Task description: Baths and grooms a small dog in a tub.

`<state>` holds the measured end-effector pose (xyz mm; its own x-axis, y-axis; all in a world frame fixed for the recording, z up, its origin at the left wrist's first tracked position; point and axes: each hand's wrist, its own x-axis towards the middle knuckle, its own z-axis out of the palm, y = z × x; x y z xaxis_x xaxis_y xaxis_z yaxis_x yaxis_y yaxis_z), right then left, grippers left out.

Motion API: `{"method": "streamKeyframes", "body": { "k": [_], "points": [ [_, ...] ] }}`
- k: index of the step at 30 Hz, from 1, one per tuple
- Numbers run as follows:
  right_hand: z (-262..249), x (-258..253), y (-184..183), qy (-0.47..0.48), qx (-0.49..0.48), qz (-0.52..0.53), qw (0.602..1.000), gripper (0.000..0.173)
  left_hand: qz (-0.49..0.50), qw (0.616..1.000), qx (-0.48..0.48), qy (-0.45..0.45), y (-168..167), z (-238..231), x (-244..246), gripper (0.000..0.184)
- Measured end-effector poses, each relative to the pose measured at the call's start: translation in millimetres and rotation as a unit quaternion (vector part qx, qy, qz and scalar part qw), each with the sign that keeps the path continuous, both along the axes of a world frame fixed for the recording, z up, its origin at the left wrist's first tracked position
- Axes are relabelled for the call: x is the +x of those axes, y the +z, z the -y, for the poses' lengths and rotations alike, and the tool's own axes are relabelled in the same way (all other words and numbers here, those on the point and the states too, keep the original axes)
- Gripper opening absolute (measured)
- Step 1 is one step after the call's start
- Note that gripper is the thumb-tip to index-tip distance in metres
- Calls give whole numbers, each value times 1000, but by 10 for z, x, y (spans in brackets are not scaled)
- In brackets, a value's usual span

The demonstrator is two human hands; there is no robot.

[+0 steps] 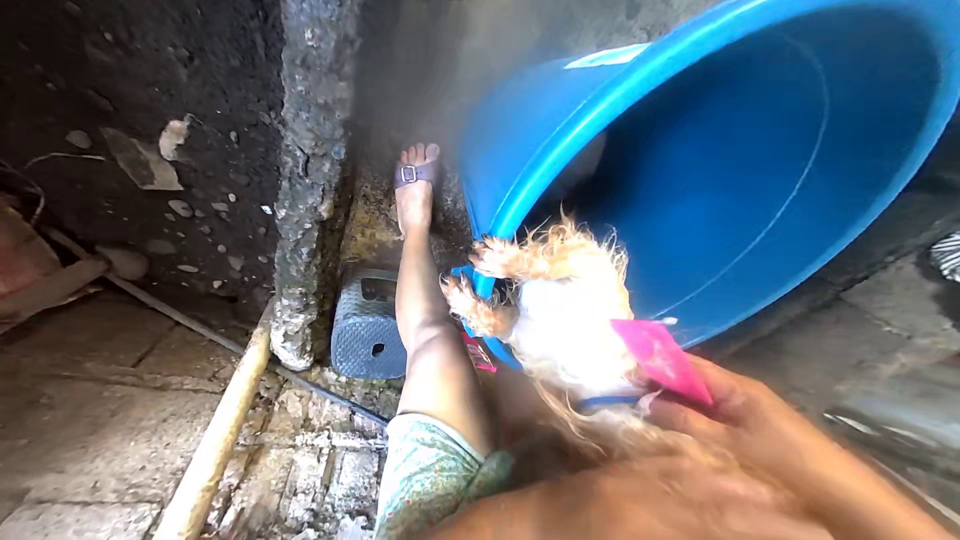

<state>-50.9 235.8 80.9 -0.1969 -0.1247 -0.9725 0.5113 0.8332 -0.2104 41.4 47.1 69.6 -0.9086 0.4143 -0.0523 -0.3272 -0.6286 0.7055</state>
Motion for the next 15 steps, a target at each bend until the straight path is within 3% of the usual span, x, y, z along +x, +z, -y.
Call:
{"method": "streamKeyframes", "body": {
  "k": [5,8,10,12,15],
  "points": [
    [32,-109,-131,168,-19,119,978,27,-19,998,15,-58,-52,-159,68,34],
    [76,86,-94,273,-75,-6,959,22,9,994,30,-108,-114,-43,132,34],
    [79,241,-24,292,-91,-108,946,18,74,984,30,-157,-265,193,179,33],
    [96,388,25,294,-71,-167,938,16,129,966,-34,-220,-429,449,244,31],
    [217,463,87,295,-27,-140,945,20,152,927,-177,-293,-558,701,210,29]
  ]
}}
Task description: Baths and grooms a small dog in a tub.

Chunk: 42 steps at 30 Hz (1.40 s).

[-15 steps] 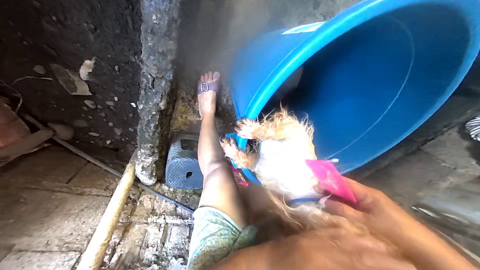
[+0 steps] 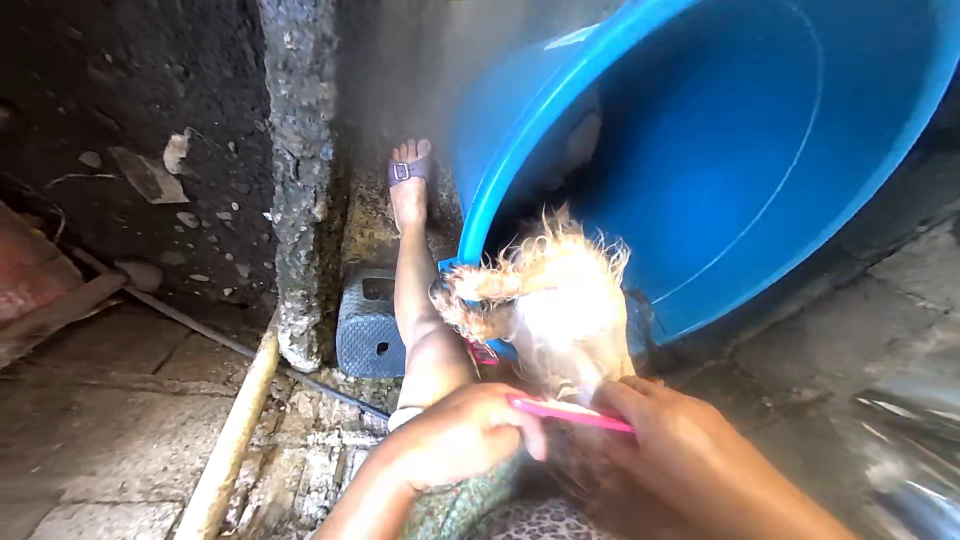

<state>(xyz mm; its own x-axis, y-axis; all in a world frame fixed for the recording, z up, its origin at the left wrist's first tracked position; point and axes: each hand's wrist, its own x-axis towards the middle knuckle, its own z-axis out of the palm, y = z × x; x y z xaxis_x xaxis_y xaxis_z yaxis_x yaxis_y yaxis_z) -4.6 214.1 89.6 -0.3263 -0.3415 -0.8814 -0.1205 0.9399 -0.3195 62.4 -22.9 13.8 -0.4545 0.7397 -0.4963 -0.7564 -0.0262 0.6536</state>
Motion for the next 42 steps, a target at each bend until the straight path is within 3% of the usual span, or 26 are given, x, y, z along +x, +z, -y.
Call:
{"method": "streamKeyframes", "body": {
  "k": [2,4,7,9,13,17,20,23,26,30,36,42],
  "points": [
    [65,26,23,2,15,18,1000,20,-67,989,-118,-56,3,40,-84,23],
    [61,77,31,-7,3,2,1000,16,-83,982,-172,-8,-8,-63,-44,17],
    [-26,182,52,-53,-40,-20,998,15,1,982,-77,172,-68,-314,129,16],
    [-120,258,47,-88,-84,-24,992,18,25,975,-41,217,-90,-442,193,17],
    [-361,337,43,-134,-159,8,978,20,73,986,-11,151,11,-507,269,18],
    [-470,351,32,-114,-192,17,975,22,124,986,-39,101,26,-500,287,17],
    [-467,310,55,-94,-191,13,977,21,81,983,-106,128,0,-567,262,11],
    [-477,327,70,-83,-189,-2,978,22,21,981,-105,160,-25,-662,199,11],
    [-484,347,65,-82,-192,-3,978,24,-19,991,-109,77,-25,-723,51,8],
    [-495,368,87,-89,-192,3,977,24,-1,994,-105,-23,-44,-747,-28,10],
    [-530,402,75,-107,-194,0,975,27,52,990,-125,-41,-19,-768,-49,10],
    [-519,419,53,-87,-191,-25,977,26,-21,987,-134,-88,-9,-817,-125,10]
  ]
}}
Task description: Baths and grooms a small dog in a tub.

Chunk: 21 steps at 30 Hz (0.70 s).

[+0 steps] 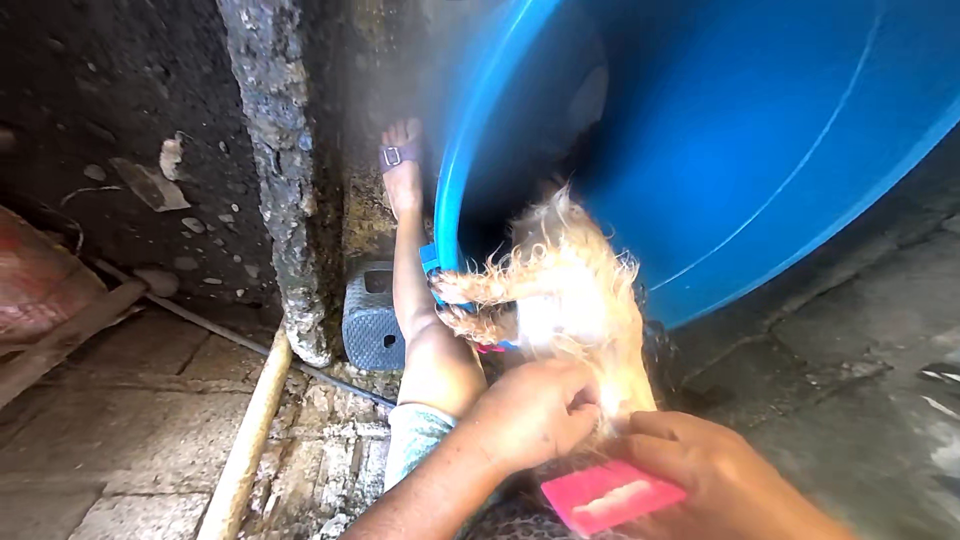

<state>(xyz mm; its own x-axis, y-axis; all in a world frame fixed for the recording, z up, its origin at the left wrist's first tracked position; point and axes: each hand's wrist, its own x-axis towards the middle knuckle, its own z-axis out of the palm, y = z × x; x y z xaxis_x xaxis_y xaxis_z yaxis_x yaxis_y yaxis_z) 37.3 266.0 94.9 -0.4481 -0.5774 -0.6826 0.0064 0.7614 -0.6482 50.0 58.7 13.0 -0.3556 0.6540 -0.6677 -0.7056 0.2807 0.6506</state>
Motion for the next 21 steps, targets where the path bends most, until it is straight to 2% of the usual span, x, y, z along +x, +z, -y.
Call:
{"method": "streamKeyframes", "body": {
  "k": [4,6,10,15,21],
  "points": [
    [59,-7,-17,18,0,-17,1000,30,-105,994,-21,-14,8,-44,17,13],
    [44,16,-17,10,2,-21,1000,28,-125,992,-27,-10,8,-48,36,13],
    [1,30,-2,-13,-6,-34,999,27,-128,991,-43,12,12,-6,65,9],
    [-9,73,21,-31,-11,-44,998,29,-138,984,-107,44,33,99,128,5],
    [-117,127,61,-42,-4,-34,999,28,-82,955,-281,38,-245,673,121,10]
  ]
}}
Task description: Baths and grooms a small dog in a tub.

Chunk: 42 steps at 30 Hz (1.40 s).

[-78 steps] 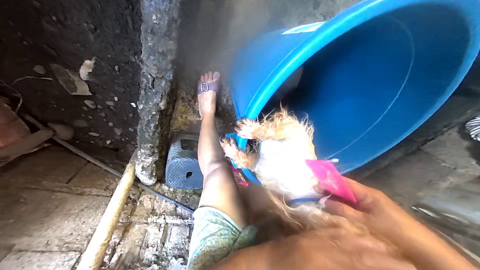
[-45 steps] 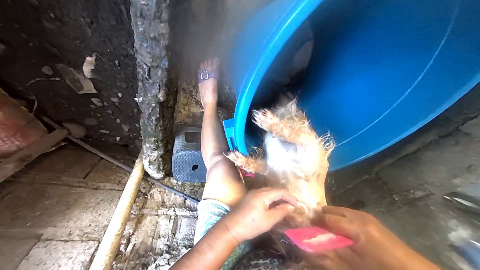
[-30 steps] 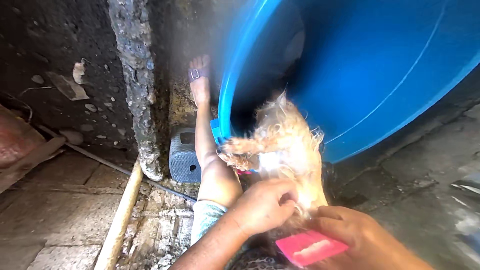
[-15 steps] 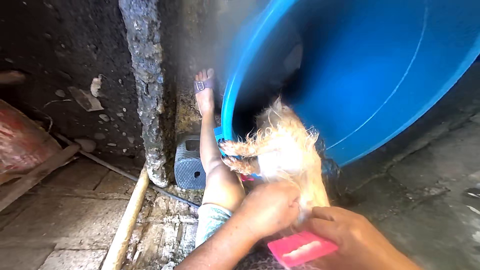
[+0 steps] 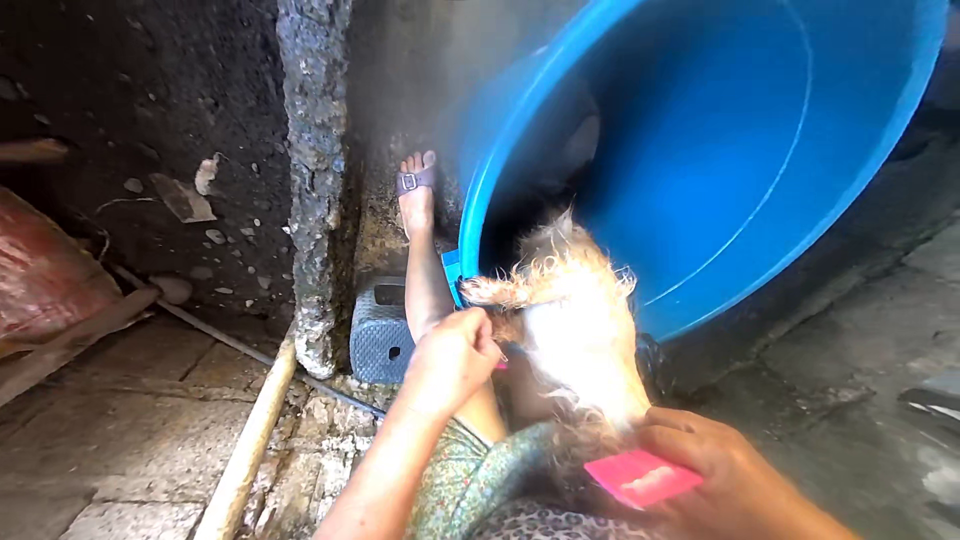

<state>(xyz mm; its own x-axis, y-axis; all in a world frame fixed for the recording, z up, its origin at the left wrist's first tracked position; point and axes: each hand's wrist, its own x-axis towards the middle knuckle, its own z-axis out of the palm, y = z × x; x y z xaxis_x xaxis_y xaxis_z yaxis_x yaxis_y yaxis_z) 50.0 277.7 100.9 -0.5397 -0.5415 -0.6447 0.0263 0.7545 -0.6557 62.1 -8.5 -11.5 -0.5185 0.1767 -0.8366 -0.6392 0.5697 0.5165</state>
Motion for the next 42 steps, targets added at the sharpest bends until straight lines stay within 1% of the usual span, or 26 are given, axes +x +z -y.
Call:
{"method": "streamKeyframes", "body": {
  "k": [3,4,6,7,9,10,12,13,14,15,17,19,20,21,23,25,28,31,32,34,35,36,38,39,40,42],
  "points": [
    [-31,26,4,-17,-3,17,1000,29,16,999,-37,10,74,124,14,4],
    [-49,23,1,-42,2,33,999,28,7,1000,-17,20,110,116,34,5],
    [-57,9,8,-154,32,93,983,16,-59,996,49,53,149,15,114,15],
    [-48,5,8,-232,49,125,963,9,-86,990,82,72,168,-72,149,21],
    [-41,12,-37,-391,48,188,900,12,-105,979,134,110,191,-284,183,27],
    [-31,20,-69,-450,38,207,868,14,-92,977,154,112,205,-381,182,32],
    [-15,21,-106,-523,-3,236,819,6,-29,977,195,76,265,-520,158,58],
    [1,-3,-101,-546,-8,245,801,4,7,974,217,65,325,-565,156,58],
    [26,-42,-87,-565,5,246,787,4,50,968,240,47,402,-579,154,45],
    [32,-82,-80,-576,15,247,779,5,76,963,256,21,473,-563,144,36],
    [-57,-125,-101,-577,13,255,776,10,104,947,302,11,546,-515,172,35],
    [-264,-114,-170,-568,-4,275,776,37,87,933,344,62,552,-532,263,38],
    [-370,-100,-200,-559,9,274,783,46,71,926,362,86,545,-554,287,39],
    [-473,-87,-211,-540,24,268,797,49,60,918,379,99,534,-571,284,41],
    [-604,-103,-196,-504,52,254,824,42,41,909,399,113,498,-606,263,45],
    [-394,-252,-159,-486,85,240,836,38,25,906,408,113,481,-629,221,47],
    [-191,-368,-255,-348,80,205,911,33,2,904,412,113,474,-642,125,53],
    [312,-597,-341,-309,58,271,910,35,-27,909,400,111,444,-676,83,54],
    [509,-693,-339,-273,77,265,922,36,-41,911,395,114,427,-681,78,52],
    [400,-694,-363,-265,88,237,930,31,-67,917,374,122,383,-677,81,49],
    [258,-646,-394,-307,74,237,919,27,-69,922,360,125,364,-667,86,44],
    [158,-613,-411,-372,47,277,885,29,-73,927,343,131,346,-662,102,40],
    [-75,-462,-419,-488,17,355,797,59,-95,935,311,145,283,-656,155,34],
    [-125,-383,-442,-511,25,372,774,68,-116,936,295,154,225,-669,194,32],
    [-151,-305,-466,-521,19,382,763,71,-128,938,280,161,168,-681,225,33],
    [-216,-149,-478,-495,-10,374,784,56,-107,952,242,155,80,-682,244,31]
  ]
}}
